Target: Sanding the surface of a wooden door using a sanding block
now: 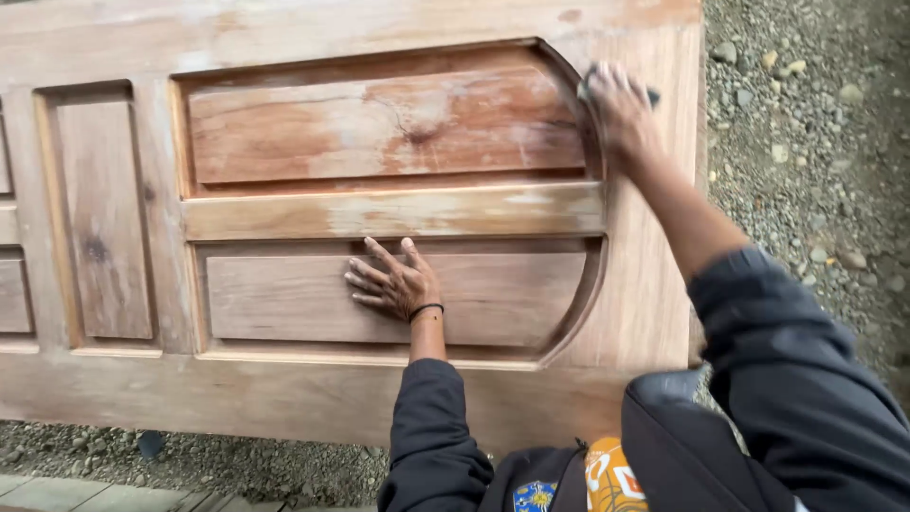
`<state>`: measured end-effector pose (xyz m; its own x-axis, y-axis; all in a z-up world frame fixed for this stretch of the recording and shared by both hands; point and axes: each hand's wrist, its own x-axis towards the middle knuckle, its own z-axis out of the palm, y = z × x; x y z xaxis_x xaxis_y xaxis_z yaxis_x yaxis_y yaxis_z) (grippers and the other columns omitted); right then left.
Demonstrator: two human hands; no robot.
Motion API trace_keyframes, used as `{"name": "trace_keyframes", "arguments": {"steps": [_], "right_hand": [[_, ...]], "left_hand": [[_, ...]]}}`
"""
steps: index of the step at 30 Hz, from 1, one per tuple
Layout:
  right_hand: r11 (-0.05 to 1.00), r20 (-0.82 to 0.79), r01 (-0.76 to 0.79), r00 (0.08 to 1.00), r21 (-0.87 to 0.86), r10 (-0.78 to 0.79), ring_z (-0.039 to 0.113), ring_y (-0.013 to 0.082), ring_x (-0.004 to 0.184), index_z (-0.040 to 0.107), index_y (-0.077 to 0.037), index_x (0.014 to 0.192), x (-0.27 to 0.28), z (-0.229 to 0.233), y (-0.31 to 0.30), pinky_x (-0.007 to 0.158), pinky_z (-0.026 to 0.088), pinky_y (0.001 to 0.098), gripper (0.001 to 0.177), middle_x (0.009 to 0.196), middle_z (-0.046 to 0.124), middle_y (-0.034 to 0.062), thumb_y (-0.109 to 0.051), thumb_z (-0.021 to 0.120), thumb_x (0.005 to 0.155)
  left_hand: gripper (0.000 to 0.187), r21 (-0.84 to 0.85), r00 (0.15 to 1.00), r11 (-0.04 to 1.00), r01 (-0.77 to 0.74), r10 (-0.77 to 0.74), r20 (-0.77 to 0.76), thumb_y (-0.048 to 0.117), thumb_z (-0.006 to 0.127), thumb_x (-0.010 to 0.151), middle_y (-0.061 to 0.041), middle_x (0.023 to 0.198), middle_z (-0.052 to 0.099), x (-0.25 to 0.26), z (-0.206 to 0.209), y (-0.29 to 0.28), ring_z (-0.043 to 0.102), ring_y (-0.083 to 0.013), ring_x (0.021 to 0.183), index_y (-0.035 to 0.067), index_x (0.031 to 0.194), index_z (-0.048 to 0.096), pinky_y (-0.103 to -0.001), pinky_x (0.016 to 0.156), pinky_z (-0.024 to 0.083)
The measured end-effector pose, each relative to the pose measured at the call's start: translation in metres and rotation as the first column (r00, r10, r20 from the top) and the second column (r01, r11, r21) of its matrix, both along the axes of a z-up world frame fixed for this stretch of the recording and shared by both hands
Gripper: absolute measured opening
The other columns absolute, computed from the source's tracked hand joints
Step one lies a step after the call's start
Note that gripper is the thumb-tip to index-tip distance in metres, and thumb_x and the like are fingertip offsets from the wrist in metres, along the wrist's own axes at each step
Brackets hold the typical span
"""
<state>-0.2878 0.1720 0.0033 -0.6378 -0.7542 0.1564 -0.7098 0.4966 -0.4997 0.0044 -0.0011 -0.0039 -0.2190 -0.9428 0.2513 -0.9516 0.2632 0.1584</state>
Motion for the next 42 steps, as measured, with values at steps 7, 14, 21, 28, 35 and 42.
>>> {"name": "trace_keyframes", "arguments": {"steps": [7, 14, 21, 28, 35, 42], "right_hand": [[0.998, -0.256, -0.003, 0.967, -0.060, -0.012, 0.043, 0.0278, 0.115, 0.052, -0.002, 0.114, 0.124, 0.003, 0.078, 0.095, 0.029, 0.0374, 0.034, 0.120, 0.050, 0.0171, -0.004, 0.041, 0.082], [0.985, -0.372, -0.073, 0.928, -0.159, 0.008, 0.048, 0.0306, 0.110, 0.056, 0.004, 0.109, 0.076, 0.007, 0.043, 0.093, 0.032, 0.0373, 0.028, 0.114, 0.054, 0.0208, -0.001, 0.042, 0.085], [0.997, -0.294, -0.063, 0.955, -0.053, 0.044, 0.044, 0.0267, 0.115, 0.054, 0.000, 0.113, 0.130, 0.001, 0.074, 0.097, 0.029, 0.0355, 0.034, 0.120, 0.051, 0.0175, -0.001, 0.043, 0.081], [0.935, -0.303, -0.313, 0.919, -0.165, 0.254, 0.044, 0.0258, 0.114, 0.053, -0.007, 0.114, 0.140, -0.010, -0.043, 0.096, 0.028, 0.0369, 0.042, 0.119, 0.051, 0.0137, 0.000, 0.044, 0.073], [0.964, -0.292, -0.265, 0.924, -0.024, 0.247, 0.043, 0.0249, 0.117, 0.052, -0.006, 0.116, 0.104, 0.001, 0.071, 0.099, 0.028, 0.0357, 0.039, 0.124, 0.049, 0.0139, -0.001, 0.041, 0.079], [0.883, -0.308, -0.380, 0.905, -0.274, 0.294, 0.047, 0.0255, 0.109, 0.053, -0.008, 0.116, 0.161, -0.018, -0.086, 0.097, 0.026, 0.0345, 0.042, 0.118, 0.052, 0.0132, -0.002, 0.042, 0.077]], "left_hand": [[0.056, 0.203, 1.000, 0.979, 0.000, -0.004, 0.016, 0.050, 0.031, 0.085, -0.020, 0.131, 0.018, 0.001, 0.012, 0.002, 0.010, -0.0377, 0.125, 0.017, 0.130, 0.026, -0.057, 0.098, 0.006], [0.056, 0.189, 1.000, 0.982, -0.024, 0.020, 0.025, 0.051, 0.032, 0.084, -0.019, 0.130, 0.020, -0.004, 0.012, 0.000, 0.011, -0.0363, 0.126, 0.019, 0.130, 0.026, -0.056, 0.098, 0.006], [0.057, 0.219, 0.998, 0.975, -0.049, 0.039, 0.052, 0.052, 0.030, 0.084, -0.019, 0.132, 0.019, -0.004, 0.017, 0.002, 0.010, -0.0365, 0.126, 0.019, 0.130, 0.025, -0.055, 0.099, 0.003], [0.057, 0.231, 0.997, 0.972, -0.051, 0.039, 0.060, 0.054, 0.030, 0.084, -0.018, 0.133, 0.017, -0.001, 0.013, 0.001, 0.008, -0.0360, 0.127, 0.022, 0.131, 0.023, -0.056, 0.099, 0.004], [0.051, 0.152, 0.999, 0.988, 0.019, -0.013, -0.039, 0.049, 0.038, 0.083, -0.013, 0.128, 0.026, 0.049, 0.004, -0.033, 0.025, -0.0346, 0.121, 0.030, 0.129, 0.028, -0.052, 0.098, 0.016], [0.054, 0.276, 0.973, 0.936, -0.219, 0.231, -0.014, 0.055, 0.031, 0.083, -0.014, 0.134, 0.017, 0.109, 0.006, -0.078, 0.011, -0.0379, 0.126, 0.030, 0.131, 0.024, -0.055, 0.101, 0.008]]}}
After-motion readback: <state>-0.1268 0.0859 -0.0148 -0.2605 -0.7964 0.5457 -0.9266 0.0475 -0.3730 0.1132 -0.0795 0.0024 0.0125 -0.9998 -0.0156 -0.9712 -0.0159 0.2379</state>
